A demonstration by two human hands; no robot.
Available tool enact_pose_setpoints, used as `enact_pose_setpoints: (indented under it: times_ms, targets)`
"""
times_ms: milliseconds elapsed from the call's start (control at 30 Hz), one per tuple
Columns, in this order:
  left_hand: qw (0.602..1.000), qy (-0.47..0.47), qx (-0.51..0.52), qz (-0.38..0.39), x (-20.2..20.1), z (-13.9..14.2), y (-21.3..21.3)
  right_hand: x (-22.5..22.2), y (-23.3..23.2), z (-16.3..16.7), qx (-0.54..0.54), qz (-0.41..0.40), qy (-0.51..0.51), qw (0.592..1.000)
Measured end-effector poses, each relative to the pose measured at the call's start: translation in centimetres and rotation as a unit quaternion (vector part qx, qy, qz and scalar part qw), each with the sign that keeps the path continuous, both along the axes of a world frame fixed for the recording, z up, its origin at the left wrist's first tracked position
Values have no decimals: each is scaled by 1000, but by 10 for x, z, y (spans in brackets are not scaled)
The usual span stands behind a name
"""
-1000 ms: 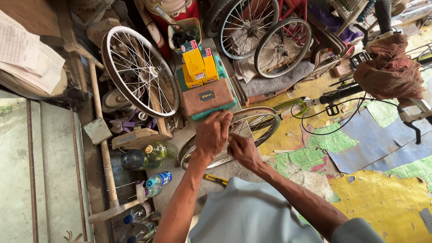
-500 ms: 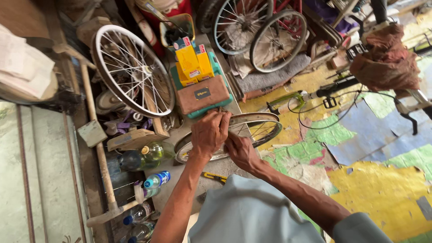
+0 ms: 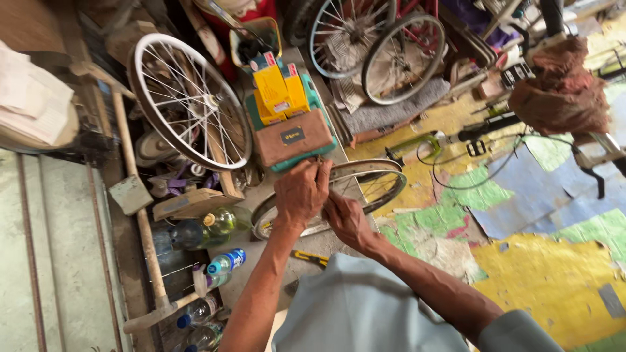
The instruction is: The person uses a yellow utility knife to scrape the rim of a bicycle wheel, then uses sandpaper to smooth the rim surface. The person rotates the wheel and continues sanding different sections of the rim.
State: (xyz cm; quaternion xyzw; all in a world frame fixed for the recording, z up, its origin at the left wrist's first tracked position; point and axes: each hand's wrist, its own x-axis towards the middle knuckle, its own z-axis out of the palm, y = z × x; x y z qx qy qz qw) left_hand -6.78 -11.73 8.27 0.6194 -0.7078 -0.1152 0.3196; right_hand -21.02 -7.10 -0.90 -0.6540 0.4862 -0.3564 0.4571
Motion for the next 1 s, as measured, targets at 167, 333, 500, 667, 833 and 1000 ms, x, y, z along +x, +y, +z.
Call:
enact_pose_setpoints:
  times_ms: [167,333,500,667,833,1000]
  targets:
    - [1000,5,10,25,6,-1,-1,-2,2,-6,33,17,42,998]
    - [1000,-6,-3,19,3,-6,-3,7,-8,-7,4,13,-23,1000]
    - [999,-8,15,43,5,-3,-5,3,-6,-9,-11,25,30,999]
    - [1000,-12,4,29,6,-6,2,-1,-1,-16,-13,45,4,999]
    - [999,-13,16,36,-2,-8,-4,9,-11,-18,-39,10,-27,999]
    - [999,-2,-11,44,5,-3,0,-7,1,-11,4,39,34,999]
